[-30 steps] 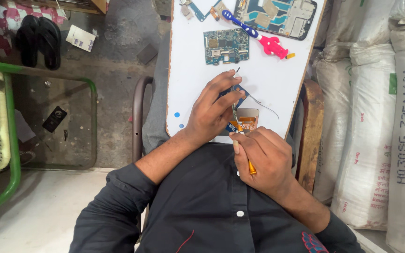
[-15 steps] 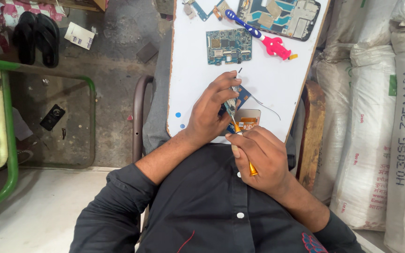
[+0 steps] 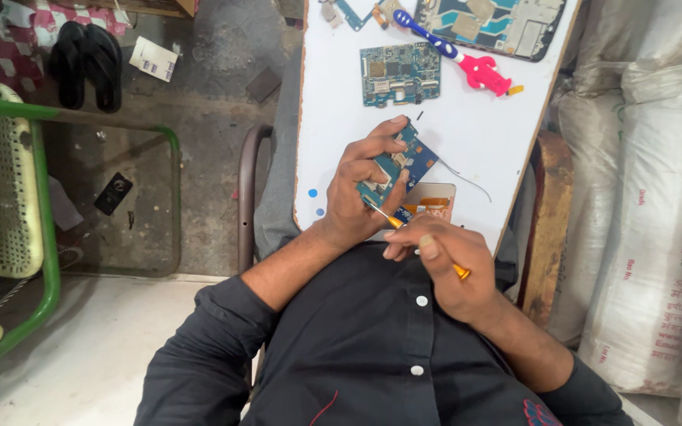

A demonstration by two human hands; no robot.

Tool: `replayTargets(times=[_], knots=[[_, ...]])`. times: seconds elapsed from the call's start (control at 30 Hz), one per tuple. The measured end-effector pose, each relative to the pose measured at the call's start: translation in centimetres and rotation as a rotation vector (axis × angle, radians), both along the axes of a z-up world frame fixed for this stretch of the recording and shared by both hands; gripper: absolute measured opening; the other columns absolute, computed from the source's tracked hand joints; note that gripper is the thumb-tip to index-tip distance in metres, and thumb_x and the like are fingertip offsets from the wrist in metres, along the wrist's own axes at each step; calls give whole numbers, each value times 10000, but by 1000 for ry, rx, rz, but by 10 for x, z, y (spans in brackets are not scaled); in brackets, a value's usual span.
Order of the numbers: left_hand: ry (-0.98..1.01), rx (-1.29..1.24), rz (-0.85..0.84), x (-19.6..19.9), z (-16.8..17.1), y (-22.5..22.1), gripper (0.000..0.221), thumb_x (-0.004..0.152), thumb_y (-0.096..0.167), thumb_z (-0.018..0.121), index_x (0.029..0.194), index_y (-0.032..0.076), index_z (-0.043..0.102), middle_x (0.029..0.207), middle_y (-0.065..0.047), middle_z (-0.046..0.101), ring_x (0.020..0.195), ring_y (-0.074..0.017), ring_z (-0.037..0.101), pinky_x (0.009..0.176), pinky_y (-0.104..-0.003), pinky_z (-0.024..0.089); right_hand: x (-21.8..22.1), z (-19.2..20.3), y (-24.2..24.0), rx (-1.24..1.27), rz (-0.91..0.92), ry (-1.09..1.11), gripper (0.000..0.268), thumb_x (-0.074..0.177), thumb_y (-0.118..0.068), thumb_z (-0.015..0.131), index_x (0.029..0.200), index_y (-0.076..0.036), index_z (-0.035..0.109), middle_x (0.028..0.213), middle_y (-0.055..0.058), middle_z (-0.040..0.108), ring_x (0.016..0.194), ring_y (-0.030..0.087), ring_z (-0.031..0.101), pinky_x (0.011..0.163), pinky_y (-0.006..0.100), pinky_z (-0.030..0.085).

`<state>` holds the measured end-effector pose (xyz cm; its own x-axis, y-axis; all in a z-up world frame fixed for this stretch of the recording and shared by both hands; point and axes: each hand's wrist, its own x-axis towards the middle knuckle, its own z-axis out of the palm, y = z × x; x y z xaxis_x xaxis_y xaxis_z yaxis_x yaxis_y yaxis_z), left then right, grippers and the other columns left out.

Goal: The person uses a small screwdriver to work on a mobile phone motherboard held in the left hand. The person repeatedly probes and adjusts small components on the board while turning it over. Other disassembled phone parts and tools are visible on the table.

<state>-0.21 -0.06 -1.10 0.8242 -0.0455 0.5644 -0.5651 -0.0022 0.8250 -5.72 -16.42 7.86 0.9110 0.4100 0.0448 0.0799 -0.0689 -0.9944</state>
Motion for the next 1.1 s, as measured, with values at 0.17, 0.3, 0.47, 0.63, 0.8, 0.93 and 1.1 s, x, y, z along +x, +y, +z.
replayTargets(times=[0.17,0.3,0.47,0.63,0.8,0.93,1.1], knots=[[7,20,1,0,-1,0,421,983,-51,723,1105,106,351,1326,-155,537,1450,-401,506,1141,-451,560,4,3,2,-64,20,-104,335,1124,-204,450,1154,36,681,960,116,721,888,209,709,857,335,579],[-18,61,40,0,0,1,417,978,-45,742,1091,101,368,1311,-139,545,1444,-398,509,1149,-454,556,7,18,8,-403,68,-503,183,987,-113,613,1098,8,693,922,133,668,850,288,664,792,377,544],[-35,108,105,1,1,2,408,939,-35,784,1027,91,406,1250,-128,574,1407,-398,531,1155,-485,567,8,38,18,-564,90,-565,226,865,-88,733,1073,-9,688,908,109,622,849,291,628,772,416,520],[-43,116,176,2,-3,4,421,927,-47,796,990,101,407,1220,-114,592,1407,-390,535,1128,-477,571,10,36,21,-593,141,-537,254,860,-110,757,1088,-26,681,907,103,611,869,282,624,773,429,511],[-33,34,221,1,-5,3,394,950,-58,769,1001,110,416,1234,-80,570,1454,-382,497,1157,-481,545,7,17,12,-430,137,-411,261,900,-86,687,1156,-33,688,1041,131,665,974,297,662,849,404,541],[-20,75,214,-1,-4,5,359,941,-28,787,995,108,459,1233,-65,563,1454,-380,496,1176,-495,520,7,0,3,-189,114,-153,217,1034,-106,587,1214,-23,674,1177,109,730,1085,252,727,955,351,573],[-29,115,209,-1,-4,4,309,918,-1,815,1017,105,542,1247,-57,560,1464,-374,480,1190,-501,505,7,-10,-4,-205,92,-191,218,1042,-122,582,1208,-26,686,1177,94,759,1072,248,728,967,343,560]])
